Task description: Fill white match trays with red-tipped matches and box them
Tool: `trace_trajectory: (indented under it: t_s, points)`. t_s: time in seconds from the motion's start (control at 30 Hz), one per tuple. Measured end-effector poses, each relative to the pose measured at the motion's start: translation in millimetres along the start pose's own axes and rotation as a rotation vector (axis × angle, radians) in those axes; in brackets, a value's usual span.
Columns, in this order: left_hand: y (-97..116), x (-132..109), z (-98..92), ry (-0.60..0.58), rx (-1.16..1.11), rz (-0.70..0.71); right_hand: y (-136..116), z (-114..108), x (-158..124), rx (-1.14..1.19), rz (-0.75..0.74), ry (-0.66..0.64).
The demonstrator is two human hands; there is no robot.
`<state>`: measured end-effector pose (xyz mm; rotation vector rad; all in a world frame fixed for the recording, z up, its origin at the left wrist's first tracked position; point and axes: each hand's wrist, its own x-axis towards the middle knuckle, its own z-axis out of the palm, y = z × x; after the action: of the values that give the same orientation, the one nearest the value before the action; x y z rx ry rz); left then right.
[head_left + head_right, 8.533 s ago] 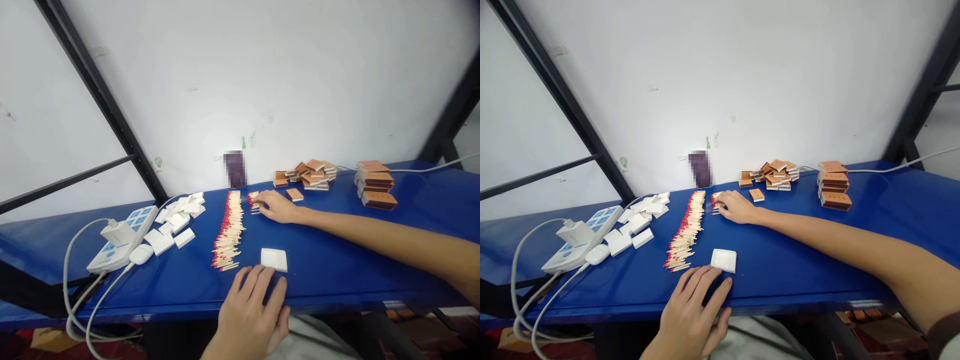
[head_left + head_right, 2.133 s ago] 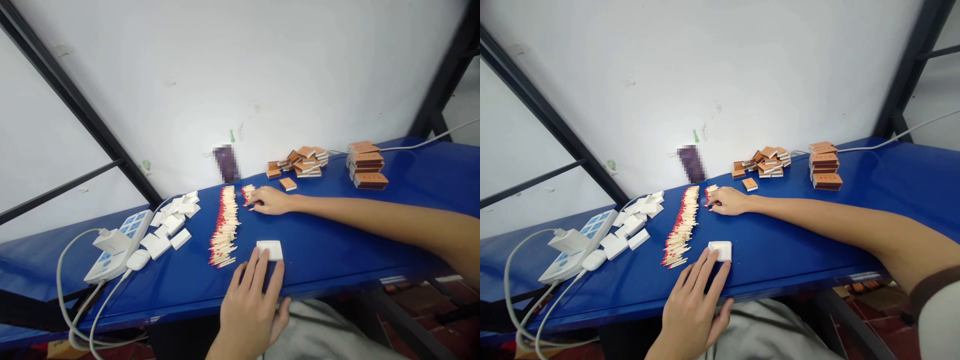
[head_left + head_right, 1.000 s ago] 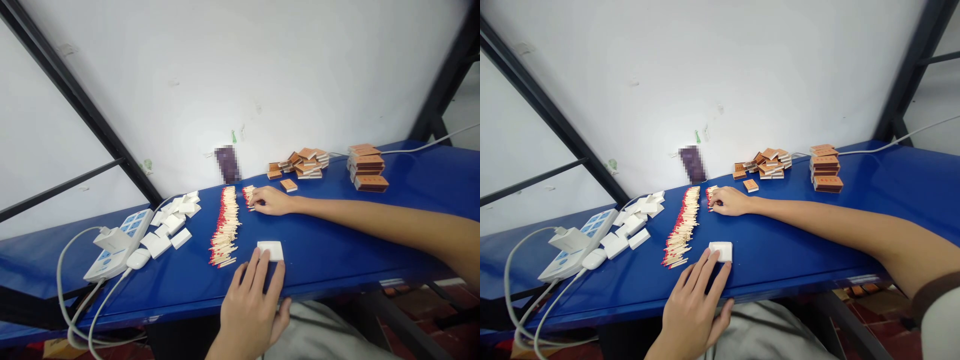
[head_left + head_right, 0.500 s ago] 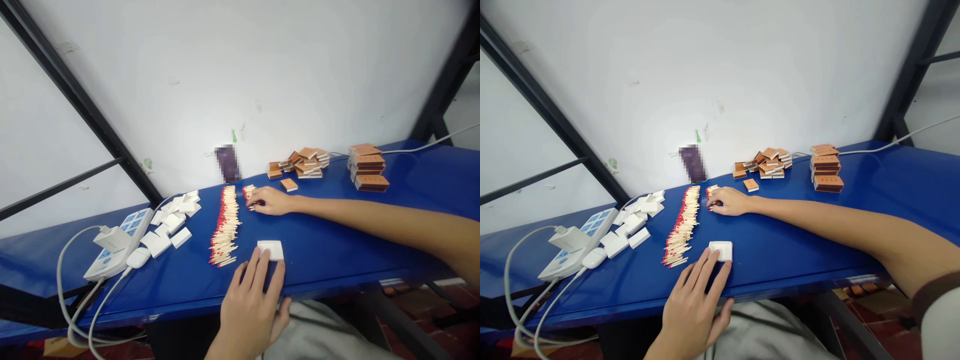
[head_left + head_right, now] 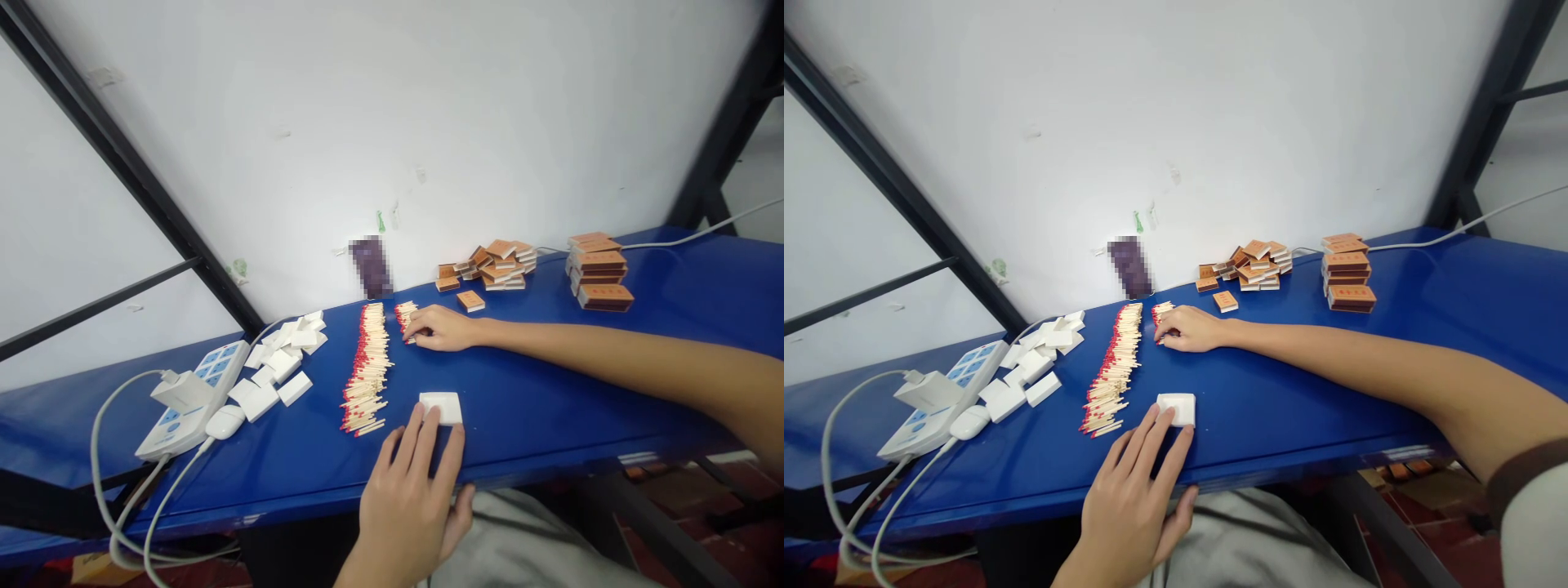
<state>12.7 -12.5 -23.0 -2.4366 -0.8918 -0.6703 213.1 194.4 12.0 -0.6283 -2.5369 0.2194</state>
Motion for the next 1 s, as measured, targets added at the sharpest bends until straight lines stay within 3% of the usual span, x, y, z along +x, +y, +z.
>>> trace_trajectory:
  t_s: [0.73, 1.0]
  points:
    - [0.1, 0.1, 0.6, -0.015, 0.000, 0.002, -2.8, 3.8, -1.4, -0.100, 0.170, 0.152]
    - [1.0, 1.0, -2.0, -0.011, -0.004, -0.002, -3.2, 4.1, 0.0, -0.154, 0.220, 0.129]
